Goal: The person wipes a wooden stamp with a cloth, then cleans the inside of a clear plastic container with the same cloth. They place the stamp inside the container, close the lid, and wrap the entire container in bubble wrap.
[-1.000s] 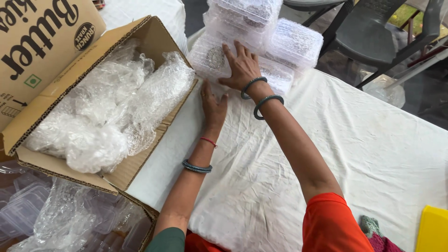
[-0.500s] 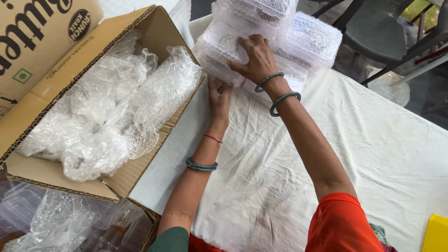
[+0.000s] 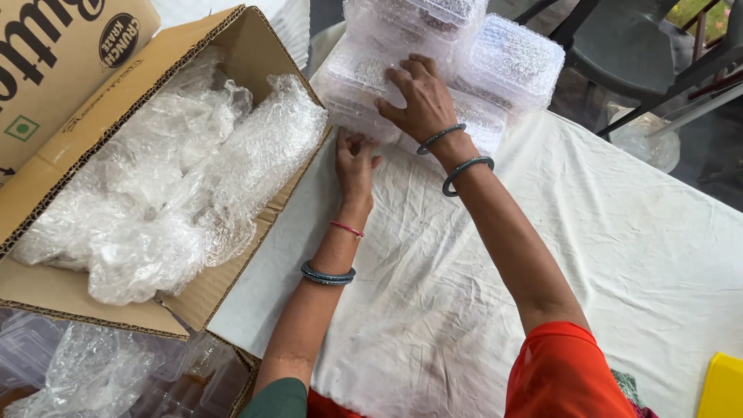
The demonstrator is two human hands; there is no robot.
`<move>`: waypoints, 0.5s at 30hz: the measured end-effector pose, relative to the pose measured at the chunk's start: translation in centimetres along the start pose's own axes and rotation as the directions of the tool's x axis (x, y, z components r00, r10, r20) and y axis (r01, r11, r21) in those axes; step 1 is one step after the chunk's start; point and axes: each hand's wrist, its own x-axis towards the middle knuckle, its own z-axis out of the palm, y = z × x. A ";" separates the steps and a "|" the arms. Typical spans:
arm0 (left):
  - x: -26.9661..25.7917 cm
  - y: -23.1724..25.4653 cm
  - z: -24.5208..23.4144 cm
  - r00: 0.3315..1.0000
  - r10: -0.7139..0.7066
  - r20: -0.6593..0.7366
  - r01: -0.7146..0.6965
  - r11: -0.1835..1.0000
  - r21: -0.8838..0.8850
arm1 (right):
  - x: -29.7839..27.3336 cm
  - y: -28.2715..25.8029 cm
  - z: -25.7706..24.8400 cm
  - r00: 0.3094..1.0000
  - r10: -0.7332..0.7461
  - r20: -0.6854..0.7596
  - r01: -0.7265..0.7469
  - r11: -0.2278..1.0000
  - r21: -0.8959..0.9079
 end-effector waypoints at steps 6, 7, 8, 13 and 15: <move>-0.2 1.0 1.0 0.986 0.166 -0.015 -0.157 0.953 0.261 | -0.7 -0.4 1.2 0.998 0.058 0.016 -0.055 0.987 -0.153; 1.3 -0.1 0.8 0.986 0.166 -0.007 -0.159 0.953 0.260 | -0.9 -0.5 1.2 0.998 0.063 0.011 -0.060 0.986 -0.158; 2.6 -1.3 0.5 0.941 0.338 -0.030 -0.285 0.836 0.468 | -1.1 -0.7 1.2 0.999 0.038 -0.015 -0.040 0.985 -0.166; 4.3 -1.1 -0.3 0.901 0.434 -0.016 -0.319 0.687 0.652 | -1.4 -1.4 1.4 0.995 0.094 -0.035 -0.097 0.988 -0.122; 3.9 -0.8 -0.8 0.900 0.434 0.045 -0.349 0.654 0.671 | -1.7 -1.5 2.0 0.993 0.030 -0.115 -0.050 0.984 -0.173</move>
